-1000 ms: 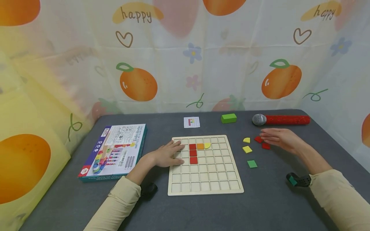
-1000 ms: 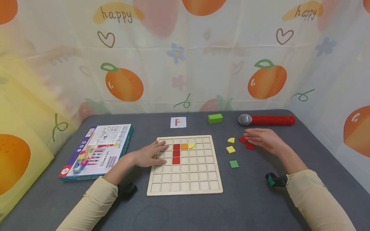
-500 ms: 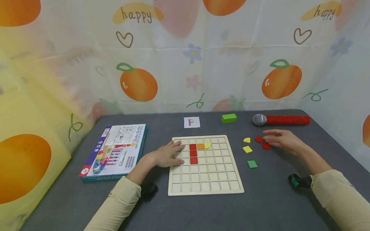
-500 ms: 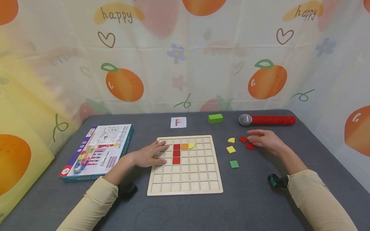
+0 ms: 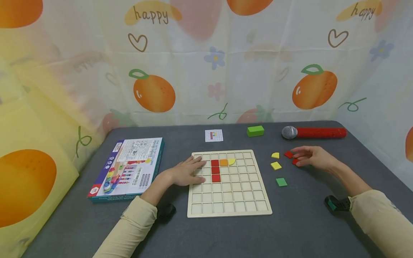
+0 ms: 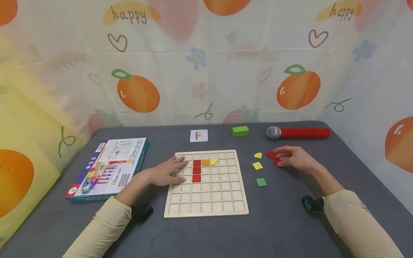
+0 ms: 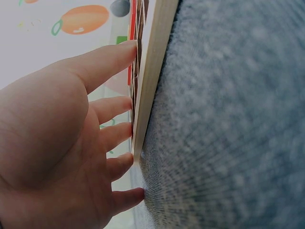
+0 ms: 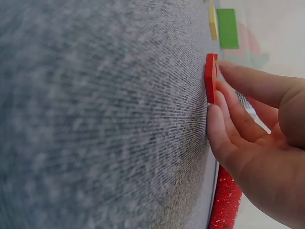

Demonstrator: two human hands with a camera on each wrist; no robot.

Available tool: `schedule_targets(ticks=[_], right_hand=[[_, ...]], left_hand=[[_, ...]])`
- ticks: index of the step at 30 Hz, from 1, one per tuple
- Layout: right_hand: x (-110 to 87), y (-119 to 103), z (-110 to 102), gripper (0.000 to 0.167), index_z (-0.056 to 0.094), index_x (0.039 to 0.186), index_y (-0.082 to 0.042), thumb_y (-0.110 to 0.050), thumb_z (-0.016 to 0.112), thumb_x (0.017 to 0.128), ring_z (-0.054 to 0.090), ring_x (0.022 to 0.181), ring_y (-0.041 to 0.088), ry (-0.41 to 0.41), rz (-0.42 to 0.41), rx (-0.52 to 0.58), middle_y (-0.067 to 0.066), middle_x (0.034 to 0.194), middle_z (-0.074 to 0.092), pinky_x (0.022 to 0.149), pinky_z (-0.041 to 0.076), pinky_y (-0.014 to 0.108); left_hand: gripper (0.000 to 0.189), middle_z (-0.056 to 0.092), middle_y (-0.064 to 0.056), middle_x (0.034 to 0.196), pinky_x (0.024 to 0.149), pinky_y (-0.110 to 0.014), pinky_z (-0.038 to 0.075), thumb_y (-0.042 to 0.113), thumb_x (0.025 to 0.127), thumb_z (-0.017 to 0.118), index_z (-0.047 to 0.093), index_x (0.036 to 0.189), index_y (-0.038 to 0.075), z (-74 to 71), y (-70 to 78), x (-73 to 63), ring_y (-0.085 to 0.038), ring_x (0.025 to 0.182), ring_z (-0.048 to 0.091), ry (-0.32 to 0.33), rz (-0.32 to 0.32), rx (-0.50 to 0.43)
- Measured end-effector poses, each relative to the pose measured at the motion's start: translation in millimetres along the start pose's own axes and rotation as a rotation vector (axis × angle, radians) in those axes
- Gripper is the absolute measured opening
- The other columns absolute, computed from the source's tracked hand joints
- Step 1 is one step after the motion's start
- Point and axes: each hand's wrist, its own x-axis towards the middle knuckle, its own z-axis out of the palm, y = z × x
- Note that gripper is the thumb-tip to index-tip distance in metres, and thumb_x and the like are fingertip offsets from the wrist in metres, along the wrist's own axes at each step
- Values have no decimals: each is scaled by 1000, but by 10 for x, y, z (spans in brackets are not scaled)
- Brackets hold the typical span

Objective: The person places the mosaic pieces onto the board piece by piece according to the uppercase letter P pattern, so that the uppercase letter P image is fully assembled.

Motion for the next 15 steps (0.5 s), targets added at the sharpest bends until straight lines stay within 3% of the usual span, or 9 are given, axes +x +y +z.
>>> schedule_targets(ticks=[6,15], right_hand=[[11,-17,13,49,50,129,9,-3,69,86,54,102,29,6,-8,-81,18,112,58,76,49,23],[7,-15,11,47,54,125,9,-8,72,84,52,87,23,14,-16,-156,10,95,56,69,46,27]], left_hand=[[69,16,-9,157,110,-55,12,44,95,55,29,151,13,3,-11,-2,-32,144,3,11,11,16],[70,16,-9,157,110,-56,11,44,94,55,29,151,13,10,-3,-1,-31,144,3,10,8,5]])
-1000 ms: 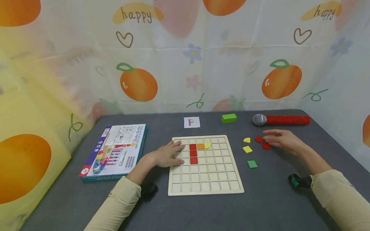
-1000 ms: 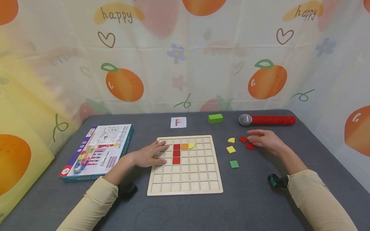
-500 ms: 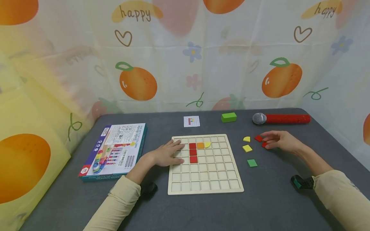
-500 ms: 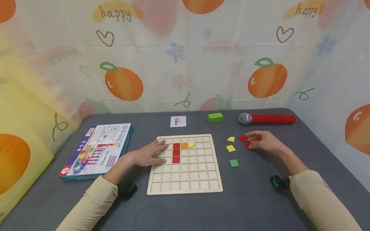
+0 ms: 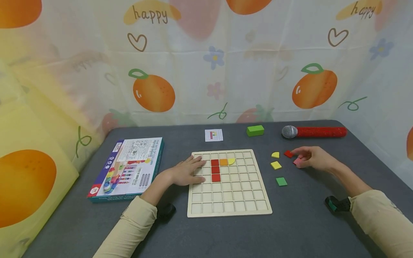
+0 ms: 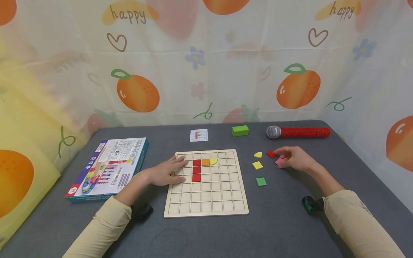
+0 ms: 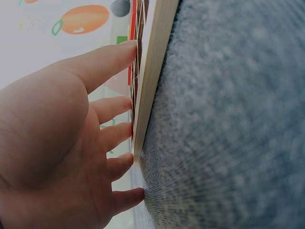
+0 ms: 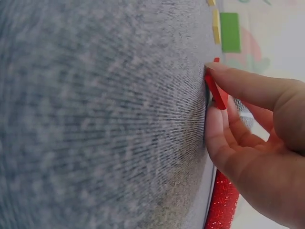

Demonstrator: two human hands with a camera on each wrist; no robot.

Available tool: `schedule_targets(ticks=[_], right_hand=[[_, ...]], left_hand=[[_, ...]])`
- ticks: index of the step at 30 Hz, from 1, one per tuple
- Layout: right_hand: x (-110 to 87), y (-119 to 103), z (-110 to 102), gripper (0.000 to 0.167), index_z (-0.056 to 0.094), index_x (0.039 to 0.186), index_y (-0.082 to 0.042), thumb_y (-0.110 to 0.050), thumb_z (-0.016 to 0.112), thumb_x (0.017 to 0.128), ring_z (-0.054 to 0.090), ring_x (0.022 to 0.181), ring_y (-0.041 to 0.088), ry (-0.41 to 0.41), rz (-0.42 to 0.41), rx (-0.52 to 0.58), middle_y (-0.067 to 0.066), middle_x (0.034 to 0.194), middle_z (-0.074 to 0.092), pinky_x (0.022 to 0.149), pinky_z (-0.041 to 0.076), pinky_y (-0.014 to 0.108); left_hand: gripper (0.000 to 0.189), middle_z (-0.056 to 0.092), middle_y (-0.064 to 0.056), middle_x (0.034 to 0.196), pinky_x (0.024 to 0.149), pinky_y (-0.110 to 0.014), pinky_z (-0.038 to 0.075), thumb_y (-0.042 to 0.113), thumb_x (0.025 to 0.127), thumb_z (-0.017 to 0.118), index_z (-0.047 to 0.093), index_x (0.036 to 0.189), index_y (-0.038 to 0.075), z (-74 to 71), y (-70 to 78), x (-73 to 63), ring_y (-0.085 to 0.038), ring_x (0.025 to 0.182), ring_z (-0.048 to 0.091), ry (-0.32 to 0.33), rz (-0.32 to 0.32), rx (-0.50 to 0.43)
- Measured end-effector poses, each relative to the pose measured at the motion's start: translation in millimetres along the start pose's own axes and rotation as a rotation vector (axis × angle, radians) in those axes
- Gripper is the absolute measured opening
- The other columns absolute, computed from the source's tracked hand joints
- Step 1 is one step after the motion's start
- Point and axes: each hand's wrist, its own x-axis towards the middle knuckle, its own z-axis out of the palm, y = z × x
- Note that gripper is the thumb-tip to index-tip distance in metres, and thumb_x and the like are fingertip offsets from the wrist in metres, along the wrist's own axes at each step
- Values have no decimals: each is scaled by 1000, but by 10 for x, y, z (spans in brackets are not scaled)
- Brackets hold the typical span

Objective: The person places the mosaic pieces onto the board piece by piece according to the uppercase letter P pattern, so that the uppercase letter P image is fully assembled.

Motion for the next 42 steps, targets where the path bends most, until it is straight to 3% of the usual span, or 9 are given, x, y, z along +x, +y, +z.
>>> schedule_targets(ticks=[5,12,18,28,42], right_hand=[[-12,2,-12,43,58,120,7,-14,72,86,47,86,23,5,53,-31,7,89,53,67,41,31],[-54,-7,-28,39,62,116,7,-19,70,88,59,81,19,66,92,11,7,93,66,67,51,30],[-69,-21,-48,47,59,119,8,-26,70,89,61,83,18,82,133,63,8,97,68,70,52,31],[-71,-144,19,54,52,128,11,-25,67,91,62,88,13,25,170,201,12,108,66,75,53,30],[-25,-345,211,53,50,127,13,-20,69,89,64,89,17,-45,158,338,13,107,65,80,53,31]], left_hand=[[70,16,-9,157,110,-56,11,44,94,55,29,151,13,-1,4,2,-31,144,3,-3,-2,1],[70,16,-8,158,110,-56,11,45,94,55,29,151,13,-1,2,3,-30,144,2,-7,-3,-2],[70,16,-8,158,110,-56,12,44,94,55,29,151,13,-14,13,-7,-31,144,3,-6,-5,2],[69,16,-9,157,109,-56,12,43,94,55,29,151,12,-20,15,-21,-32,144,4,0,1,-2],[69,17,-9,157,109,-56,13,43,94,56,30,151,12,-17,23,-19,-32,143,5,4,0,3]])
